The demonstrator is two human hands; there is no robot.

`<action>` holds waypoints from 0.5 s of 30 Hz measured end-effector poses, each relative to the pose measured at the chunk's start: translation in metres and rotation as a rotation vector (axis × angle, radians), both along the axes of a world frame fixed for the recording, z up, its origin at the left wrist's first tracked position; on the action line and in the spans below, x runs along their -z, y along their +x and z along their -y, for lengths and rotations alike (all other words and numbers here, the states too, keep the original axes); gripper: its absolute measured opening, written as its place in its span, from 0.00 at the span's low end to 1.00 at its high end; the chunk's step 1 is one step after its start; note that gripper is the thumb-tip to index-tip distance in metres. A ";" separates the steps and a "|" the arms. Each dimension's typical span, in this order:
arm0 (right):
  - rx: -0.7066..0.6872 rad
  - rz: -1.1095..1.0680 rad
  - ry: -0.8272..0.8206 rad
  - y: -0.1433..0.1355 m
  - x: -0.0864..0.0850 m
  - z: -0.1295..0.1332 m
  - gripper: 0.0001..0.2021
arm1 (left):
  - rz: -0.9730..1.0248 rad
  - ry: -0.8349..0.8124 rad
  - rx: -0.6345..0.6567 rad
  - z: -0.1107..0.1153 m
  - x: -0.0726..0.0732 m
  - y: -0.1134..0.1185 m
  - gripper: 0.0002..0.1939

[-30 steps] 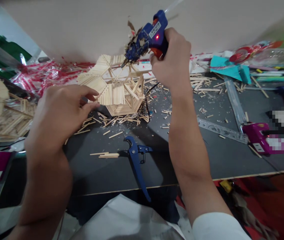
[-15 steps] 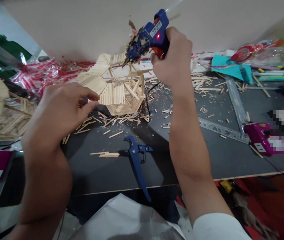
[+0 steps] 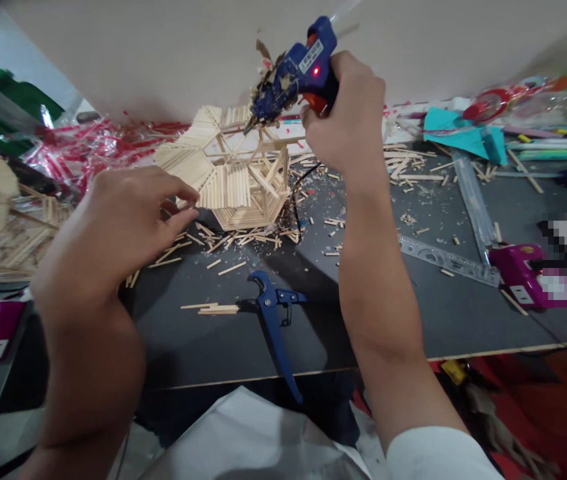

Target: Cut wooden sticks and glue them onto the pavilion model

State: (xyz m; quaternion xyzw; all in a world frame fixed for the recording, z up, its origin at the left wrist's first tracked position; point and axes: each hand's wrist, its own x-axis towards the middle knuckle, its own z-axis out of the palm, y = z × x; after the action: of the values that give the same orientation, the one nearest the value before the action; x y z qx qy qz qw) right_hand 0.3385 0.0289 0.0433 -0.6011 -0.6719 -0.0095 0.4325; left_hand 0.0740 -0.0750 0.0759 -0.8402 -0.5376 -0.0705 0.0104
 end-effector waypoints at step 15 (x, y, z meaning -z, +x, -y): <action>0.018 -0.035 0.010 0.002 0.000 0.000 0.16 | 0.116 -0.024 0.051 -0.004 -0.006 -0.020 0.15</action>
State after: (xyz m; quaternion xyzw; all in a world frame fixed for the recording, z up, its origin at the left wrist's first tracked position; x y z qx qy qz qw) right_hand 0.3403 0.0287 0.0434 -0.6049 -0.6589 -0.0062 0.4472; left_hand 0.0541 -0.0715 0.0819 -0.8482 -0.5164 -0.1128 -0.0326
